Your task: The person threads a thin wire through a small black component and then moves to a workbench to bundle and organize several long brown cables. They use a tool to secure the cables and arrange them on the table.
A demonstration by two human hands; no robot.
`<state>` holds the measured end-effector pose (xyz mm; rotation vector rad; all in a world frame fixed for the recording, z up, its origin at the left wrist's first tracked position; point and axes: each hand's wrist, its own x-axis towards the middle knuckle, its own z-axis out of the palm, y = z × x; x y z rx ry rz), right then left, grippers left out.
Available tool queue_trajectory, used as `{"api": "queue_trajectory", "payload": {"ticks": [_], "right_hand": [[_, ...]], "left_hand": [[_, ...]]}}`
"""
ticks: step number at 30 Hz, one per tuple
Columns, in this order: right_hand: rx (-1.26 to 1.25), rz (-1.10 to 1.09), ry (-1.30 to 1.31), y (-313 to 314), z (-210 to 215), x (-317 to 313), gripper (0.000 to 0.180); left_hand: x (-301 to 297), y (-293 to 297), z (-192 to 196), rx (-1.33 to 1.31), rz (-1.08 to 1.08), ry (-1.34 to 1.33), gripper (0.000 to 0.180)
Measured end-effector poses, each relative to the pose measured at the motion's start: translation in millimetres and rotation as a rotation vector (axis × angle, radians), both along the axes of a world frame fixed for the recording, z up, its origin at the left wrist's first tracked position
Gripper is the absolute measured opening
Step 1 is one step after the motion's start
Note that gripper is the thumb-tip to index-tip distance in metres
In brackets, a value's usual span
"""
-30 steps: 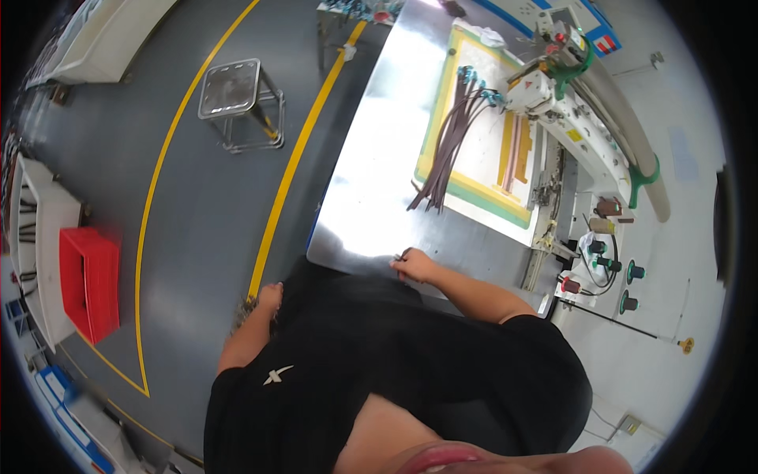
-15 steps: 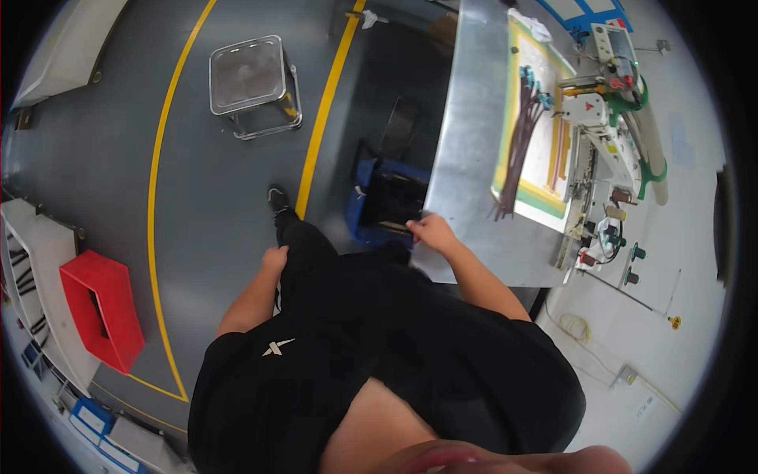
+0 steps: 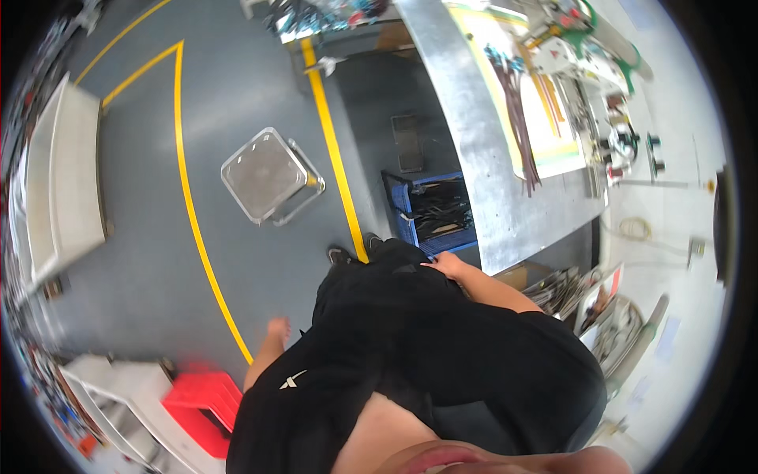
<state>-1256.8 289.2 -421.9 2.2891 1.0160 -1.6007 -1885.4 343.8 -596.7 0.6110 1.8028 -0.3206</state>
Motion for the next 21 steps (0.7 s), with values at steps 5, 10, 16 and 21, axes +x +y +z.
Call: {"api": "queue_trajectory", "payload": {"ticks": [5,10,16,21], "right_hand": [[-0.047,-0.494,0.335,5,12,25,0.041],[0.042,-0.759,0.402,25,28,42,0.023],[0.352,-0.085,-0.057,149,66,129,0.013],[0.479,-0.458,-0.379,179,58,201,0.026]], "left_hand": [[93,81,44,0.359,-0.87,-0.382,0.038],[176,193,57,0.17,-0.814,-0.376,0.035],[196,306,20,0.204,-1.097,-0.316,0.025],[298,404,85,0.181,-1.004,-0.294,0.025]]}}
